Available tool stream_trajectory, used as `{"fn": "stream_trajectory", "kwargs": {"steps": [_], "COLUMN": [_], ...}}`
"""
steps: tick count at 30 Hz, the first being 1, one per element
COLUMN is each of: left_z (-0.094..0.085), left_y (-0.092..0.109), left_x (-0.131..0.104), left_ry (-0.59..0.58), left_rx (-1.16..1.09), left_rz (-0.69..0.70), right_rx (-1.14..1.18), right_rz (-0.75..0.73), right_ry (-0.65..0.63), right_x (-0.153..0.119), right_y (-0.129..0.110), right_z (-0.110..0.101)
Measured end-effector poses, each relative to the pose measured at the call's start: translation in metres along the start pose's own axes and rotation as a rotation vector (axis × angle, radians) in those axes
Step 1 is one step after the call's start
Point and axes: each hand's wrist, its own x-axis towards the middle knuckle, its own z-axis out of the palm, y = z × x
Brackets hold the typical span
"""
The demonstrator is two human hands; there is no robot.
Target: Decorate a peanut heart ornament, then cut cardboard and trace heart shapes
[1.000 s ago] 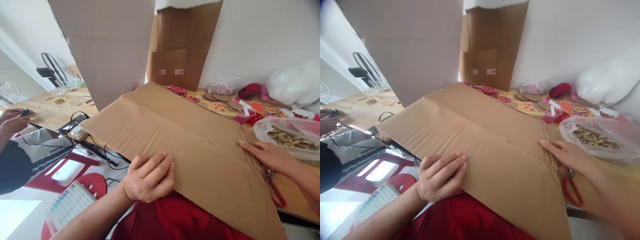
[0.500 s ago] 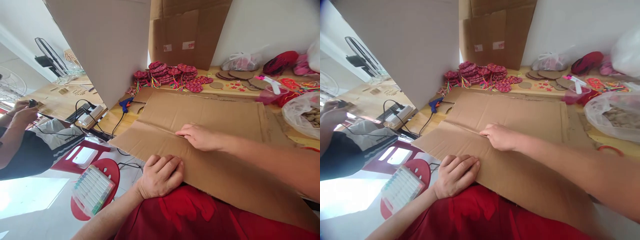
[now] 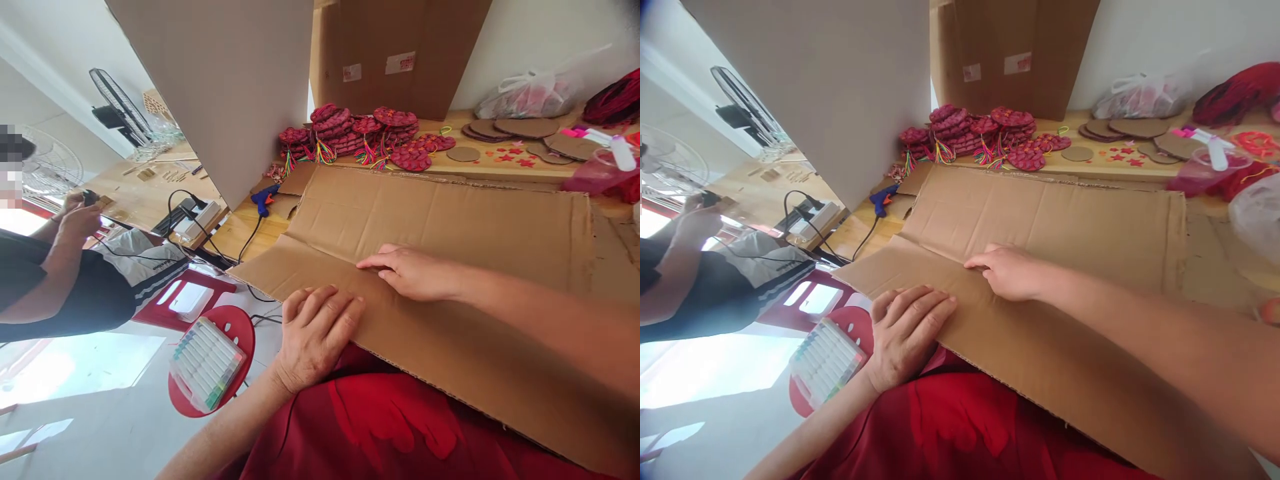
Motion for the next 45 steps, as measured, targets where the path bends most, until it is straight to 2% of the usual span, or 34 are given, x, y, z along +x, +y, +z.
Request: {"fn": "stream_trajectory", "kwargs": {"steps": [4, 11, 17, 21, 25, 29, 33, 39, 45], "left_z": [0.002, 0.013, 0.019, 0.011, -0.006, -0.021, -0.026, -0.028, -0.034], "left_y": [0.002, 0.008, 0.008, 0.001, -0.009, -0.015, -0.012, -0.008, -0.017], "left_x": [0.006, 0.008, 0.004, 0.01, 0.027, 0.043, 0.041, 0.03, 0.044], "left_ry": [-0.015, 0.102, 0.154, 0.098, -0.068, -0.2, -0.304, -0.363, -0.388], "left_rx": [0.006, 0.041, 0.04, 0.015, -0.008, -0.035, -0.111, -0.111, -0.131], "left_rz": [0.068, 0.109, 0.121, 0.157, 0.202, 0.225, 0.209, 0.152, 0.138], "right_rx": [0.008, -0.006, -0.018, -0.01, 0.018, 0.063, 0.082, 0.121, 0.194], "right_rz": [-0.029, -0.105, -0.118, -0.111, -0.099, -0.067, -0.058, -0.048, 0.081], "right_ry": [-0.017, -0.053, -0.039, -0.055, -0.113, -0.189, -0.2, -0.177, -0.248], "right_x": [0.028, 0.09, 0.11, 0.115, 0.106, 0.074, 0.041, 0.023, -0.009], "right_y": [-0.017, -0.064, -0.074, -0.077, -0.073, -0.05, -0.028, -0.01, 0.018], "right_z": [-0.002, 0.005, 0.019, 0.018, 0.001, -0.017, -0.021, -0.015, -0.024]}}
